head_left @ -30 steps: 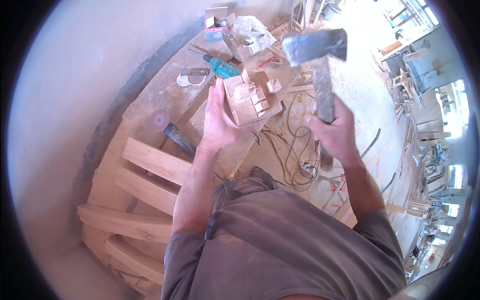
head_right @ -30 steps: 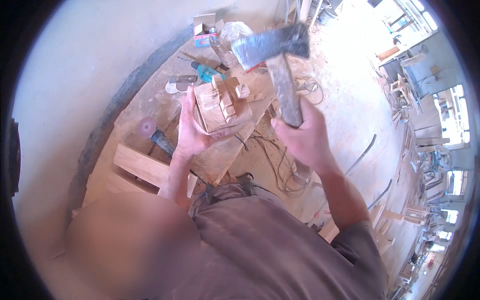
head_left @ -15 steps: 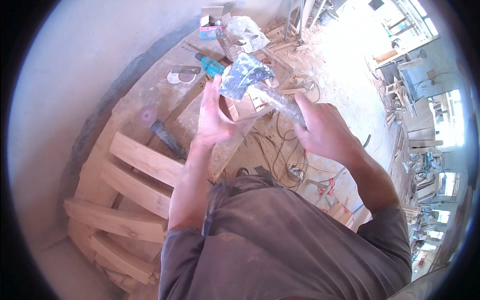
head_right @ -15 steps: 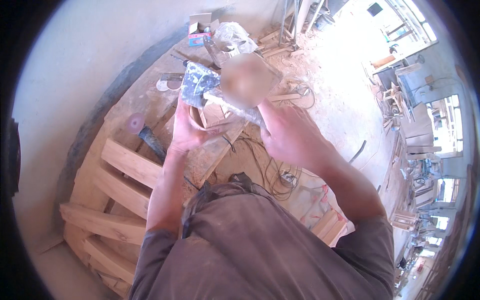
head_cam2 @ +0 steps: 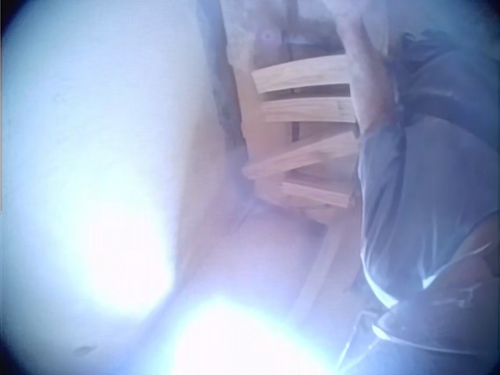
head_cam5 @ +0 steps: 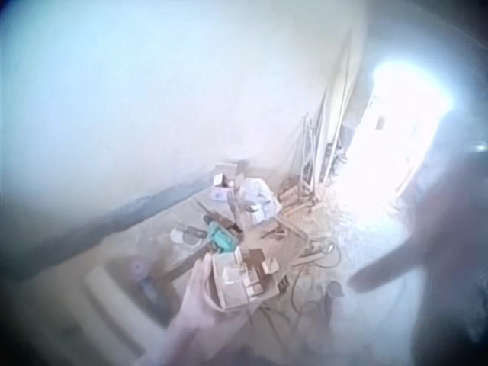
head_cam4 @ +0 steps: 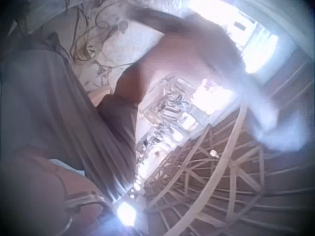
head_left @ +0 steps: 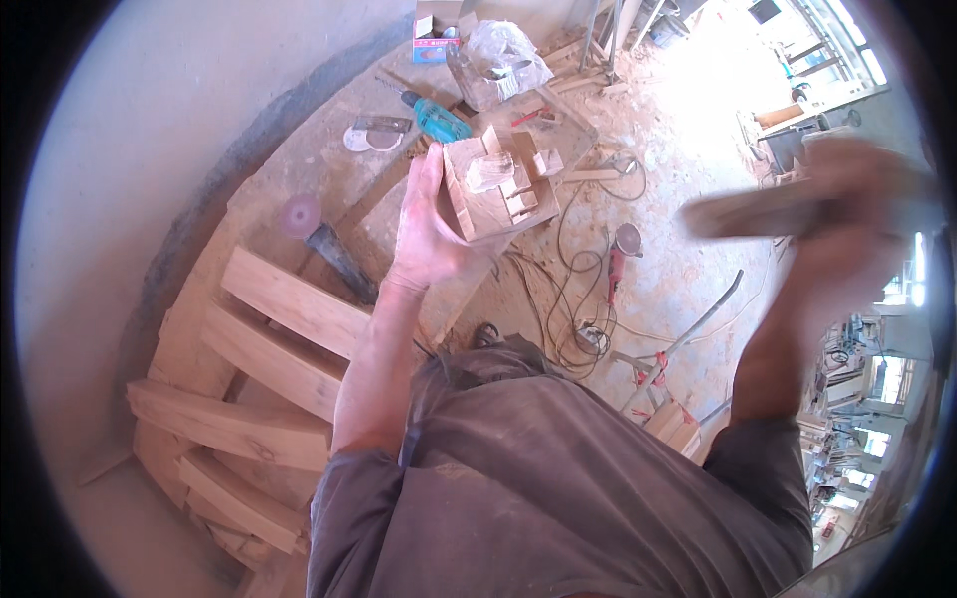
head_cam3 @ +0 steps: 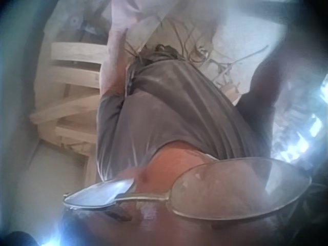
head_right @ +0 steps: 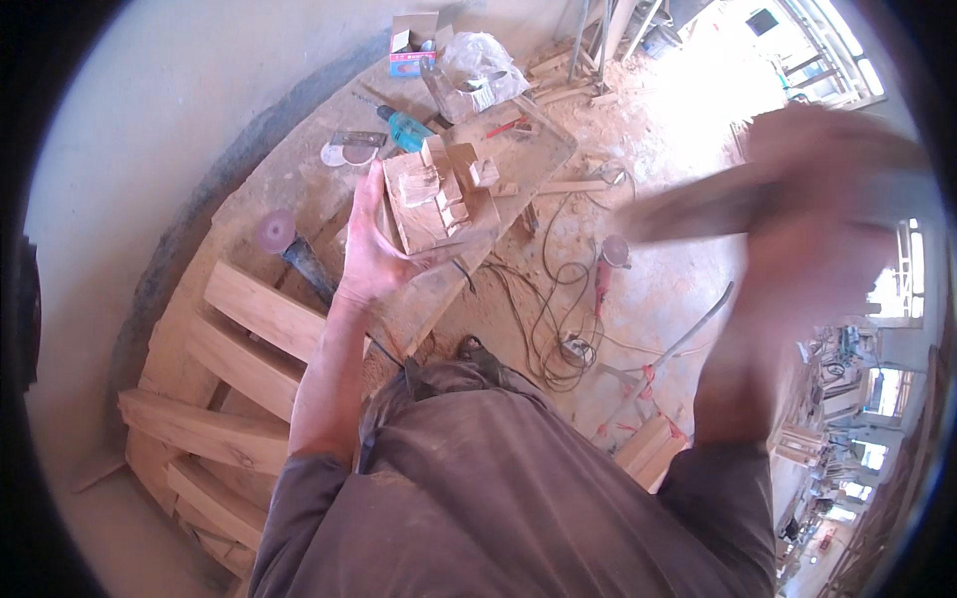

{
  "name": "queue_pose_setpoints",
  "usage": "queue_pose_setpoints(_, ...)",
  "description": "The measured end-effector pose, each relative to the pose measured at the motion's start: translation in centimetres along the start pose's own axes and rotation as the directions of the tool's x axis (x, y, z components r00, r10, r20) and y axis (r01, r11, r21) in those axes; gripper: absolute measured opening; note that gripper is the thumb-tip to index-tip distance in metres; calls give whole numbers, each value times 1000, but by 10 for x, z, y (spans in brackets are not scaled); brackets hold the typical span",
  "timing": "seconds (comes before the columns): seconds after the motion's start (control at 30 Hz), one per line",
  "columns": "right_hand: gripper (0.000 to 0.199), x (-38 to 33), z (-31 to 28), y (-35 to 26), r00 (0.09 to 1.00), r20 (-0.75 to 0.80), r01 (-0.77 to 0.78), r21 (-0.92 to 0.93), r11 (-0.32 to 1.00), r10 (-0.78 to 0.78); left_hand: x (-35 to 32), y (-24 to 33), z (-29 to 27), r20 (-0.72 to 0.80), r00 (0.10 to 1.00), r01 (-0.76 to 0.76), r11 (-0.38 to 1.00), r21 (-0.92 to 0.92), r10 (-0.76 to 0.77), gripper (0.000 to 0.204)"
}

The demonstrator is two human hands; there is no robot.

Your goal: The person assembles wooden parts by inserting dowels, hammering them into place, drilling holes, and sanding edges. They handle multiple wooden pieces, a drill, a hammer, and a sander to complete the assembly.

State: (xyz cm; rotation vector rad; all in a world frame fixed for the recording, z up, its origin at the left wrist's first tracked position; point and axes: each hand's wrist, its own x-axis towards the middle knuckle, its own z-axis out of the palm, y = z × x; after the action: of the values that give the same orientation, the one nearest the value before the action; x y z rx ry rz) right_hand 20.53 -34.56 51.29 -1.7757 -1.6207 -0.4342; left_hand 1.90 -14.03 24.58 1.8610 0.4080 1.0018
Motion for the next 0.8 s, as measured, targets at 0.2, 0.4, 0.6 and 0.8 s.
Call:
queue_pose_setpoints(0.2, 59, -47, 89, -24, 401, 658, -552, -381, 742, 637, 4, 12, -12, 12, 1000, -10, 992, 129, 8, 117)
queue_pose_setpoints(0.4, 29, -23, 50, -37, 710, 55, -699, 181, 692, 702, -5, 0, -21, 4, 1000, -25, 996, 83, 25, 113)
queue_pose_setpoints(0.6, 9, 1, 13, -19, 991, -62, -104, 216, 971, 120, -5, 4, -18, -49, 994, -90, 990, 112, 96, 105)
queue_pose_setpoints(0.8, 41, -48, 99, -29, 617, 673, -413, -165, 896, 408, -13, 3, -21, -20, 1000, 1, 1000, 23, 0, 118)
